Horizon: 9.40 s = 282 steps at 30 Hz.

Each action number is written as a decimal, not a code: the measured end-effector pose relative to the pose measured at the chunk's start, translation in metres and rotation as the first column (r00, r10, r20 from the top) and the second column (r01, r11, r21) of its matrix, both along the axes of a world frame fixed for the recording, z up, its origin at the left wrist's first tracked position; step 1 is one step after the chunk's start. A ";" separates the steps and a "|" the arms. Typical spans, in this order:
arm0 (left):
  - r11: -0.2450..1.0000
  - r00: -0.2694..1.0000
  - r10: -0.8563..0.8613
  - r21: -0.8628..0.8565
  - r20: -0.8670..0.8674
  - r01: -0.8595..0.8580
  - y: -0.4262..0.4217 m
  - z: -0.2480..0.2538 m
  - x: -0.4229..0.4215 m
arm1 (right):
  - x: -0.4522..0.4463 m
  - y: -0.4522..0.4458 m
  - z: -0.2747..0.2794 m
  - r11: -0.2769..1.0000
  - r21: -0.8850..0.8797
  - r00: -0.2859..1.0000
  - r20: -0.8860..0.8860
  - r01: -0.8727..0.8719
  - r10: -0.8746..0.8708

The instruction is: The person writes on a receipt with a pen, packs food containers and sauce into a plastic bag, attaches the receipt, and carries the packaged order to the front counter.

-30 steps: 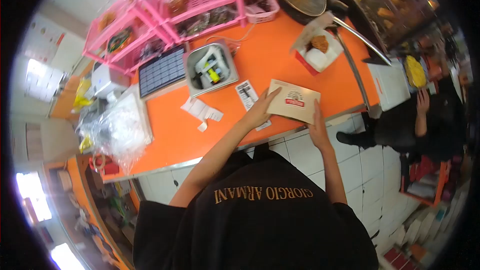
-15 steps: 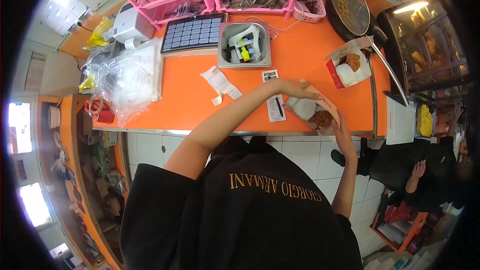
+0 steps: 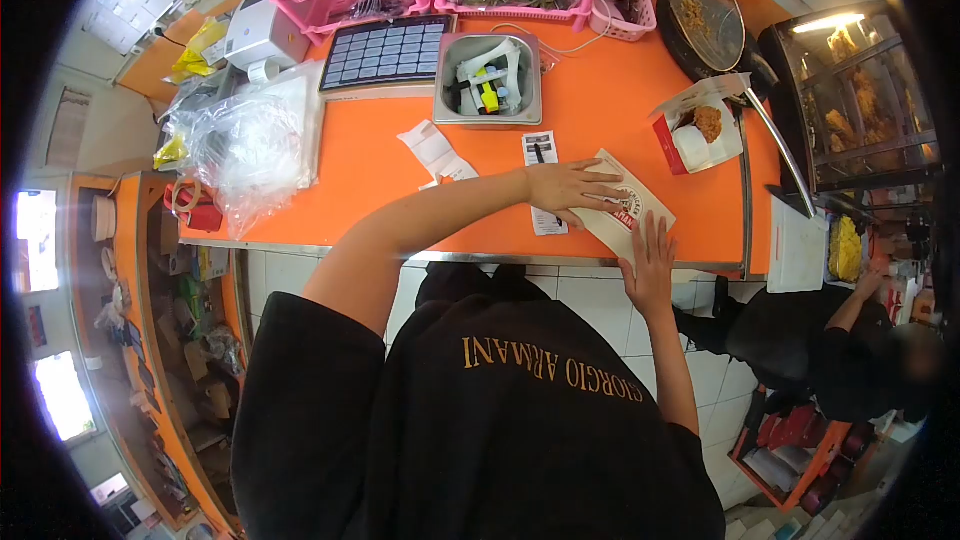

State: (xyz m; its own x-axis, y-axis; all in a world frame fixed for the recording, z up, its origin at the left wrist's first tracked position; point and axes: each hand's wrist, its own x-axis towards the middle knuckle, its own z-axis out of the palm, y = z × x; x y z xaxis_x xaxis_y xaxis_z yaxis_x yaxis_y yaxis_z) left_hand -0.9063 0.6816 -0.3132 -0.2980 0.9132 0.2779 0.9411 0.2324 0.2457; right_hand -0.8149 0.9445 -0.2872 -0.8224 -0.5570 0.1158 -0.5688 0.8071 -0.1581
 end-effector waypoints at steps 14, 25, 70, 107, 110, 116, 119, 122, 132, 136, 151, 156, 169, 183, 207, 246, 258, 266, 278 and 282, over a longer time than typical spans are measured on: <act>0.995 0.988 0.096 0.018 -0.121 -0.095 0.008 -0.008 -0.001 | -0.014 0.007 -0.019 0.992 -0.075 0.966 -0.247 -0.101 0.079; 1.000 0.998 -0.007 -0.027 -0.062 0.005 0.003 0.001 -0.006 | -0.009 0.008 -0.002 0.993 -0.024 0.988 -0.109 -0.117 0.113; -0.262 -0.313 0.779 -0.172 0.543 -0.950 -0.557 0.072 0.284 | 0.007 -0.639 0.052 0.569 -0.395 0.662 -0.152 -0.721 0.734; -0.035 0.281 0.795 0.502 0.537 -0.864 -0.216 0.151 0.135 | -0.124 -0.035 -0.024 0.797 -0.230 0.692 -0.400 0.558 -0.601; 0.239 0.542 0.620 0.521 0.568 -0.819 -0.136 0.151 0.083 | -0.112 -0.030 -0.017 0.796 -0.153 0.795 -0.082 0.585 -0.601; 0.635 0.761 0.494 0.424 0.421 -0.646 -0.023 0.135 -0.010 | -0.070 -0.057 0.022 0.907 -0.203 0.923 0.199 0.368 -0.330; 0.667 0.787 0.520 0.416 0.332 -0.617 0.014 0.107 -0.052 | -0.067 -0.031 0.028 0.856 -0.412 0.945 0.037 0.311 -0.325; 0.708 0.791 0.543 0.352 0.283 -0.612 0.032 0.078 -0.064 | -0.073 -0.005 0.058 0.770 -0.531 0.867 -0.119 0.355 -0.483; 0.674 0.700 0.650 0.202 0.297 -0.711 0.079 0.016 0.011 | -0.108 0.057 0.039 0.971 -0.182 0.975 -0.128 0.155 -0.180; 0.530 0.561 0.735 0.192 0.380 -0.826 0.087 -0.001 0.020 | -0.095 0.049 -0.006 0.874 -0.453 0.983 0.134 0.176 -0.128; 0.655 0.254 0.543 -0.215 0.801 -0.725 0.032 0.066 -0.043 | -0.095 0.039 0.026 0.582 -0.653 0.724 0.673 0.485 0.153; 0.813 0.386 0.483 -0.239 0.786 -0.531 0.023 0.065 -0.062 | -0.100 0.043 0.035 0.670 -0.577 0.687 0.714 0.466 0.137; 0.775 0.658 0.566 -0.050 0.496 -0.630 0.028 0.000 -0.010 | -0.048 0.006 -0.002 0.894 -0.362 0.947 0.276 0.263 -0.167; 0.957 0.957 0.289 -0.028 0.018 -0.288 0.031 -0.003 -0.027 | -0.093 0.023 0.002 0.974 -0.100 0.976 -0.101 -0.203 0.193; 0.527 0.406 0.673 -0.016 0.619 -0.850 0.042 0.010 -0.039 | -0.093 0.037 -0.007 0.565 -0.588 0.800 0.544 0.579 -0.254; 0.630 0.283 0.633 -0.268 0.721 -0.729 0.061 0.030 -0.026 | -0.090 0.038 -0.007 0.410 -0.680 0.762 0.644 0.607 -0.059; 0.630 0.431 0.654 -0.131 0.622 -0.766 0.061 0.006 -0.013 | -0.089 0.031 -0.003 0.787 -0.559 0.860 0.505 0.261 0.073; 0.741 0.726 0.634 0.058 0.268 -0.669 0.059 0.011 0.001 | -0.062 0.016 -0.005 0.876 -0.347 0.936 0.223 0.336 -0.271; 0.948 0.950 0.267 -0.136 -0.162 -0.289 0.028 -0.007 -0.022 | -0.086 0.036 -0.034 0.945 0.034 0.864 -0.396 -0.325 0.311; 0.956 0.963 0.271 -0.114 0.002 -0.269 0.027 0.008 -0.020 | -0.081 0.038 -0.014 0.933 -0.080 0.927 -0.168 -0.352 0.336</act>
State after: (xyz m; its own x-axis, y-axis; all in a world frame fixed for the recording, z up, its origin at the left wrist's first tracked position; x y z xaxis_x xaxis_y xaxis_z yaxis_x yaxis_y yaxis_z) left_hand -0.9264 0.7087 -0.3050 -0.5416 0.8230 0.1714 0.8353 0.5038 0.2200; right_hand -0.8960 0.9828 -0.3009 -0.5513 -0.7800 0.2961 -0.8320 0.5407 -0.1247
